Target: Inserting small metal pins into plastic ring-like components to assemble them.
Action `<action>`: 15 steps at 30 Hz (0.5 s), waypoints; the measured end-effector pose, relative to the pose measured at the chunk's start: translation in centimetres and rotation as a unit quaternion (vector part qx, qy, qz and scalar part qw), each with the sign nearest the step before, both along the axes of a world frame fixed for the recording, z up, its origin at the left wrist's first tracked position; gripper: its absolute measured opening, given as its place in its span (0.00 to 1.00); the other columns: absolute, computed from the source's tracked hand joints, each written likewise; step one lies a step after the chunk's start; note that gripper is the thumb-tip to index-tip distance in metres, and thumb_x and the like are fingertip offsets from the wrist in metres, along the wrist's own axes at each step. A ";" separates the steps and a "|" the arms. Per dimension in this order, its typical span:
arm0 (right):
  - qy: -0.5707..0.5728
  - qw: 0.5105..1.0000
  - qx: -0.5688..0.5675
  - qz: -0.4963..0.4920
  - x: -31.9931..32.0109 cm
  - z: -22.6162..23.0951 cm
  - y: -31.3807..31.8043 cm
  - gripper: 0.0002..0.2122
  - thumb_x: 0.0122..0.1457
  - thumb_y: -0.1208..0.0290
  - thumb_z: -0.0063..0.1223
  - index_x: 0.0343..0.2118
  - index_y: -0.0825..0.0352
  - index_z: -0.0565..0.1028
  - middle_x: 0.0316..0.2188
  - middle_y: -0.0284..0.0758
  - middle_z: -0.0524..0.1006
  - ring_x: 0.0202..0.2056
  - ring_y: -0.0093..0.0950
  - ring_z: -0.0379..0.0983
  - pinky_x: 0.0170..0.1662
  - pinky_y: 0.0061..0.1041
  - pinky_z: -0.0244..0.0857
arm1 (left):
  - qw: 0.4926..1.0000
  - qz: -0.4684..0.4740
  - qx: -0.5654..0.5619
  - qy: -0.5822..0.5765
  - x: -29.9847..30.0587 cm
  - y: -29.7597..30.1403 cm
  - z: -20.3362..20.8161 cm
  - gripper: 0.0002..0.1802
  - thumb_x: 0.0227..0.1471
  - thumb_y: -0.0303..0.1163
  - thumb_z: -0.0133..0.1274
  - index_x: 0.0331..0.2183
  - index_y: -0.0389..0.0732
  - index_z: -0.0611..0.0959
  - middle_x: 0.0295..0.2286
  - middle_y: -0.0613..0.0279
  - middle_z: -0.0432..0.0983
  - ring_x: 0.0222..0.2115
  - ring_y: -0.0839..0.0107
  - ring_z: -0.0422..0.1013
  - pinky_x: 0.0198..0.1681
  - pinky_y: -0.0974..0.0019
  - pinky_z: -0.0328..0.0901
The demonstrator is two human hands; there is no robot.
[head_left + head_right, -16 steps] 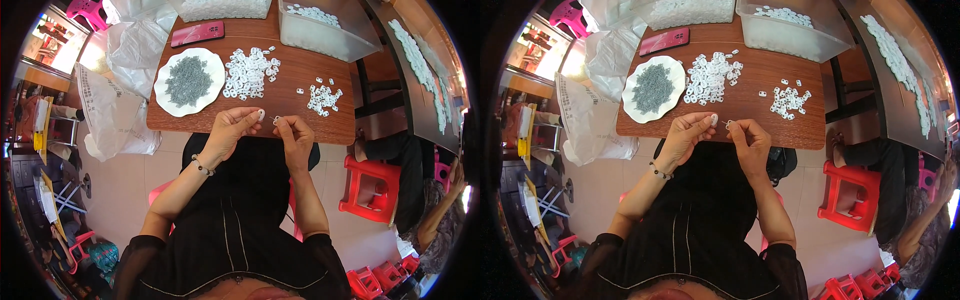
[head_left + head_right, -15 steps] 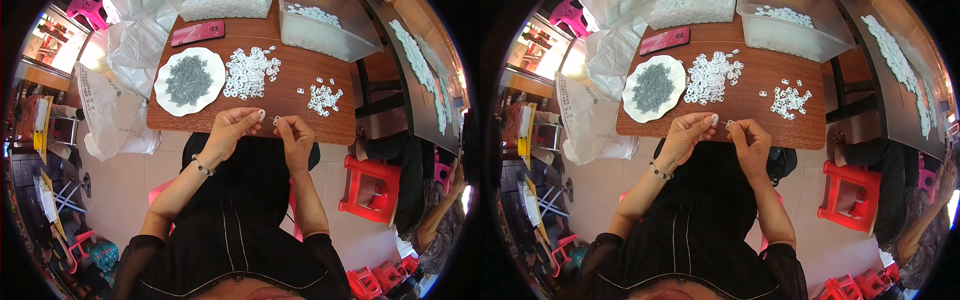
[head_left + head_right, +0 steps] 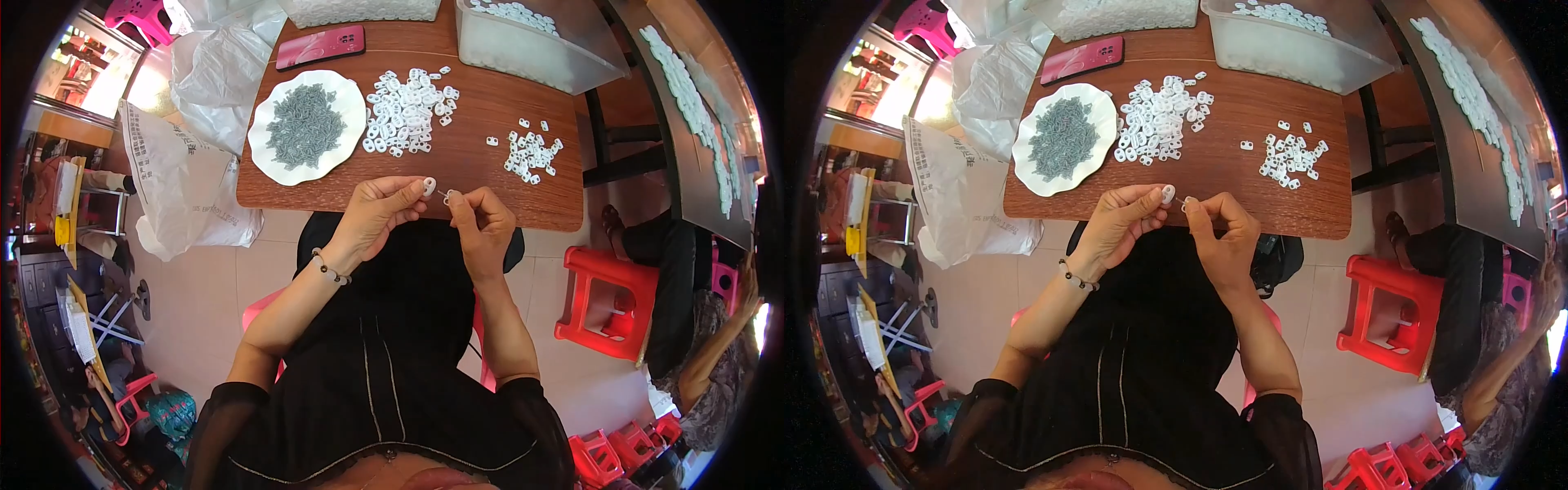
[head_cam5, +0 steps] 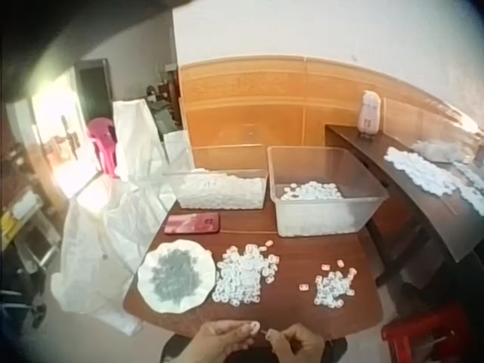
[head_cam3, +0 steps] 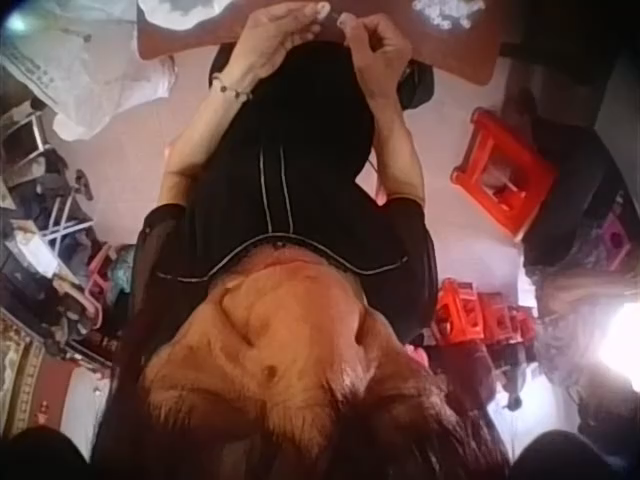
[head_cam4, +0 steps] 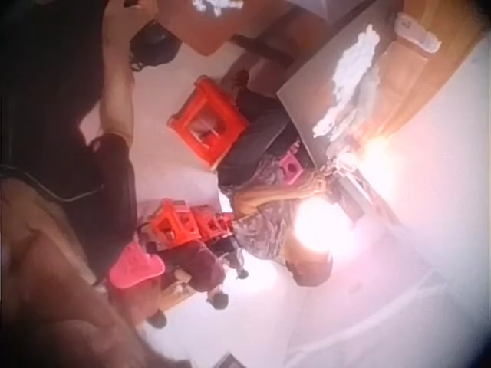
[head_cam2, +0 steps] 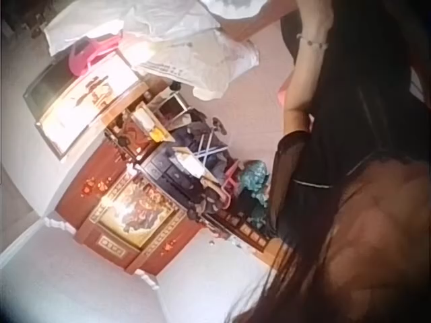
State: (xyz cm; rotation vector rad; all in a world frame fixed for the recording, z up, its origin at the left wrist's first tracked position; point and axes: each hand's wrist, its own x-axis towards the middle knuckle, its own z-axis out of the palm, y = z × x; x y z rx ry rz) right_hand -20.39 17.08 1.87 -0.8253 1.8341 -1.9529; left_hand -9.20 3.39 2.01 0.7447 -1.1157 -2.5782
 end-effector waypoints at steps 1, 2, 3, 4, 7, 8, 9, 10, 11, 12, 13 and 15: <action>0.000 1.000 0.004 0.000 0.0 0.1 0.0 0.11 0.58 0.75 0.57 0.20 0.69 0.71 0.16 0.23 0.71 0.21 0.10 0.62 0.24 0.13 0.56 | 1.000 -0.001 -0.001 0.001 0.0 0.1 0.0 0.15 0.54 0.34 0.59 0.41 0.35 0.83 0.32 0.64 0.80 0.30 0.80 0.74 0.35 0.77 0.69; -0.001 1.000 0.008 -0.001 0.0 0.1 0.0 0.11 0.58 0.75 0.57 0.20 0.69 0.71 0.16 0.24 0.71 0.21 0.10 0.62 0.24 0.13 0.56 | 1.000 -0.002 -0.001 0.000 -0.1 0.1 0.0 0.15 0.54 0.34 0.59 0.41 0.35 0.83 0.32 0.64 0.80 0.30 0.80 0.74 0.35 0.77 0.69; -0.001 1.000 0.008 -0.001 0.0 0.2 0.1 0.11 0.58 0.75 0.57 0.20 0.69 0.71 0.16 0.24 0.71 0.21 0.10 0.62 0.24 0.13 0.56 | 1.000 -0.001 -0.002 -0.001 -0.1 0.1 0.1 0.15 0.54 0.34 0.59 0.41 0.35 0.83 0.32 0.64 0.80 0.30 0.80 0.74 0.35 0.77 0.69; -0.002 1.000 0.009 0.001 0.0 0.2 0.1 0.11 0.58 0.75 0.58 0.20 0.69 0.71 0.16 0.24 0.71 0.21 0.10 0.62 0.24 0.13 0.56 | 1.000 0.000 -0.003 -0.001 -0.2 0.2 0.0 0.15 0.54 0.34 0.59 0.41 0.35 0.83 0.32 0.65 0.80 0.30 0.80 0.74 0.35 0.77 0.69; -0.005 1.000 0.009 0.006 0.0 0.5 0.1 0.10 0.58 0.74 0.58 0.21 0.69 0.71 0.16 0.24 0.71 0.21 0.10 0.62 0.24 0.13 0.57 | 1.000 -0.002 -0.017 0.004 -0.2 0.2 0.0 0.14 0.54 0.34 0.59 0.41 0.36 0.83 0.32 0.65 0.80 0.30 0.80 0.74 0.34 0.77 0.69; -0.007 1.000 0.009 0.008 0.0 0.5 0.1 0.10 0.58 0.74 0.58 0.21 0.69 0.72 0.16 0.24 0.71 0.21 0.10 0.63 0.24 0.13 0.57 | 1.000 -0.002 -0.016 0.003 -0.2 0.2 -0.1 0.14 0.54 0.34 0.59 0.41 0.36 0.83 0.32 0.65 0.80 0.30 0.80 0.74 0.34 0.77 0.69; -0.007 1.000 0.009 0.008 0.0 0.6 0.1 0.10 0.58 0.74 0.58 0.21 0.69 0.72 0.16 0.24 0.71 0.21 0.10 0.63 0.24 0.13 0.57 | 1.000 0.000 -0.020 0.001 -0.2 0.2 -0.1 0.14 0.54 0.34 0.59 0.41 0.36 0.83 0.31 0.65 0.80 0.30 0.80 0.74 0.34 0.77 0.69; -0.006 1.000 0.009 0.008 0.0 0.6 0.1 0.10 0.58 0.74 0.58 0.21 0.69 0.72 0.17 0.24 0.72 0.21 0.10 0.63 0.24 0.13 0.57 | 1.000 0.002 -0.023 -0.001 -0.2 0.2 -0.1 0.14 0.54 0.34 0.59 0.41 0.36 0.83 0.31 0.65 0.80 0.30 0.80 0.74 0.34 0.77 0.69; -0.004 1.000 0.008 0.008 0.0 0.6 0.1 0.10 0.58 0.74 0.58 0.21 0.69 0.72 0.17 0.24 0.72 0.21 0.10 0.63 0.25 0.13 0.57 | 1.000 0.002 -0.022 -0.002 -0.2 0.2 -0.1 0.14 0.54 0.34 0.59 0.41 0.36 0.83 0.31 0.65 0.80 0.30 0.80 0.74 0.34 0.77 0.69; -0.004 1.000 0.009 0.007 0.0 0.5 0.1 0.10 0.58 0.74 0.58 0.21 0.69 0.72 0.17 0.24 0.72 0.21 0.10 0.63 0.25 0.13 0.57 | 1.000 0.002 -0.023 -0.003 -0.2 0.2 -0.1 0.14 0.54 0.34 0.59 0.41 0.36 0.83 0.31 0.65 0.80 0.30 0.80 0.74 0.34 0.77 0.69; -0.005 1.000 0.008 0.009 -0.1 0.3 0.1 0.10 0.58 0.74 0.58 0.21 0.69 0.72 0.17 0.24 0.72 0.21 0.10 0.63 0.25 0.13 0.57 | 1.000 0.002 -0.024 -0.004 -0.2 0.2 -0.1 0.14 0.54 0.34 0.59 0.41 0.36 0.83 0.31 0.65 0.80 0.30 0.80 0.74 0.34 0.77 0.69; -0.006 1.000 0.008 0.010 -0.1 0.3 0.1 0.10 0.58 0.74 0.58 0.21 0.69 0.72 0.17 0.24 0.72 0.21 0.10 0.63 0.25 0.13 0.57 | 1.000 0.001 -0.024 -0.002 -0.2 0.3 0.0 0.14 0.54 0.34 0.59 0.41 0.36 0.83 0.31 0.65 0.80 0.30 0.80 0.74 0.34 0.77 0.68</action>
